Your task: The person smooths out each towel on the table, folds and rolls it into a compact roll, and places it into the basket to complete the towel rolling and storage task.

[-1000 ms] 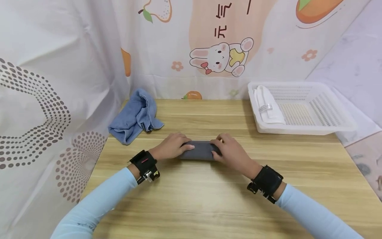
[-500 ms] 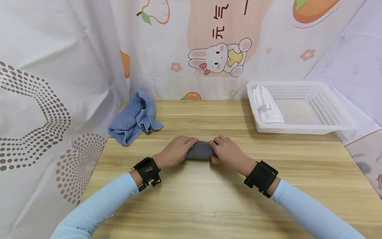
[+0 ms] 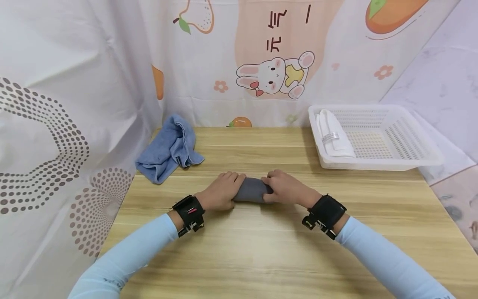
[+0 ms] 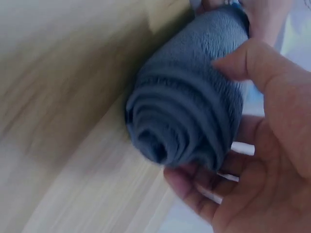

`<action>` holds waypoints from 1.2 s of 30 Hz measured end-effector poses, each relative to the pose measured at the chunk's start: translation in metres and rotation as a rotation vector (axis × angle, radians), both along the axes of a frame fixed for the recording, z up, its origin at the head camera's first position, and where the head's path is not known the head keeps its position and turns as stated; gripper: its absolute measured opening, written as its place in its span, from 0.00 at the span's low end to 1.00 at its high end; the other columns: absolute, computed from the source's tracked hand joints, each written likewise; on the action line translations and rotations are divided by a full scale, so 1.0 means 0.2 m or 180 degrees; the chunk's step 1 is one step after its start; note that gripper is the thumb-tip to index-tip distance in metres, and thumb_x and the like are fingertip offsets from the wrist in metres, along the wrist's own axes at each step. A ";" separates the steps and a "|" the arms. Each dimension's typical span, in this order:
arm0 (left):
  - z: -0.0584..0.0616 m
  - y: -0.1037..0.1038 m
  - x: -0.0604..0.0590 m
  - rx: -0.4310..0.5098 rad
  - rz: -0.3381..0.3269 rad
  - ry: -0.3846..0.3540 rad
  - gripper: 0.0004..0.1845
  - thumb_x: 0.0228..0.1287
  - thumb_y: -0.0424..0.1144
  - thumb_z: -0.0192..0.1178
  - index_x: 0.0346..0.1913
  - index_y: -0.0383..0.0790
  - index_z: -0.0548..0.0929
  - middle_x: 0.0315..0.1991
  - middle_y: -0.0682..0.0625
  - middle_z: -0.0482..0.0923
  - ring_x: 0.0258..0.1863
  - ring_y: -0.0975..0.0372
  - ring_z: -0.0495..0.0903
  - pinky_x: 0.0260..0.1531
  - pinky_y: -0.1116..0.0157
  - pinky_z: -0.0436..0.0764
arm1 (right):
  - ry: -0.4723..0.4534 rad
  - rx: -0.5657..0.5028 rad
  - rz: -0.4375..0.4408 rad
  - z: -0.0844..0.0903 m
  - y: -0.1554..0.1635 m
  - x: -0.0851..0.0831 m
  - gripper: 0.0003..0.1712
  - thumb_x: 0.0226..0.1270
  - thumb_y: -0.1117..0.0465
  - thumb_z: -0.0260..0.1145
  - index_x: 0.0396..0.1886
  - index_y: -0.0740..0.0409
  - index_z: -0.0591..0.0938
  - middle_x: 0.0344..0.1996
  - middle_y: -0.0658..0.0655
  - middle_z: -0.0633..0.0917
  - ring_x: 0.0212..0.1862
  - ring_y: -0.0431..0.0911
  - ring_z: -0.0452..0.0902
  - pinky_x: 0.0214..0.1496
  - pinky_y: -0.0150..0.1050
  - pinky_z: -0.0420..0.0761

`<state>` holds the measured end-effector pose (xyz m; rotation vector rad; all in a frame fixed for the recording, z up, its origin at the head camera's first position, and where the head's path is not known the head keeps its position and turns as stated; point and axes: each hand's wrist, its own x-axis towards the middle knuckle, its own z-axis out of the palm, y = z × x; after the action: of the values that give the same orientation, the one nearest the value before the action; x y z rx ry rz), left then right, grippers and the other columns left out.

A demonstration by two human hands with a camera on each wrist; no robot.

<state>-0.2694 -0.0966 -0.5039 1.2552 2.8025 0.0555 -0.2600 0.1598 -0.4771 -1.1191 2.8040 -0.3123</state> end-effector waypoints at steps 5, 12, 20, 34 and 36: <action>0.01 0.00 0.00 -0.0072 0.0037 -0.0139 0.45 0.52 0.39 0.77 0.72 0.38 0.65 0.57 0.42 0.74 0.57 0.51 0.73 0.54 0.52 0.77 | 0.0523 0.0475 -0.0286 -0.05 -0.07 0.12 0.45 0.59 0.42 0.77 0.67 0.67 0.76 0.52 0.64 0.81 0.50 0.60 0.74 0.50 0.55 0.79; 0.01 -0.01 -0.05 -0.0069 -0.0022 -0.0337 0.49 0.50 0.38 0.78 0.74 0.38 0.63 0.61 0.41 0.72 0.61 0.51 0.72 0.54 0.51 0.78 | 0.0177 0.0127 -0.0442 -0.09 -0.08 0.07 0.40 0.49 0.48 0.83 0.56 0.68 0.80 0.42 0.61 0.84 0.45 0.55 0.79 0.48 0.50 0.82; 0.02 -0.01 -0.03 0.0107 -0.0060 0.0041 0.48 0.50 0.28 0.74 0.75 0.44 0.65 0.61 0.44 0.73 0.60 0.50 0.72 0.50 0.47 0.78 | -0.1158 -0.0468 -0.0317 0.01 -0.04 -0.02 0.13 0.51 0.53 0.78 0.23 0.51 0.81 0.17 0.45 0.76 0.20 0.39 0.68 0.25 0.35 0.70; 0.06 -0.02 0.13 0.0269 -0.0070 0.0047 0.32 0.48 0.41 0.77 0.59 0.44 0.80 0.41 0.49 0.84 0.40 0.56 0.84 0.43 0.53 0.82 | -0.1216 -0.0448 -0.0399 0.01 -0.07 0.22 0.43 0.56 0.50 0.77 0.71 0.54 0.73 0.51 0.57 0.82 0.48 0.51 0.77 0.50 0.53 0.75; 0.08 -0.02 0.13 0.0265 0.0037 -0.0155 0.32 0.44 0.41 0.79 0.57 0.45 0.80 0.40 0.51 0.84 0.38 0.58 0.83 0.40 0.55 0.82 | -0.0741 -0.0266 -0.0241 0.04 -0.09 0.24 0.48 0.57 0.49 0.76 0.77 0.52 0.68 0.53 0.59 0.81 0.49 0.53 0.77 0.50 0.56 0.74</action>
<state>-0.2443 -0.1015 -0.4874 1.2369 2.7929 0.2026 -0.2114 0.1415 -0.4697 -0.9259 2.6520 -0.5347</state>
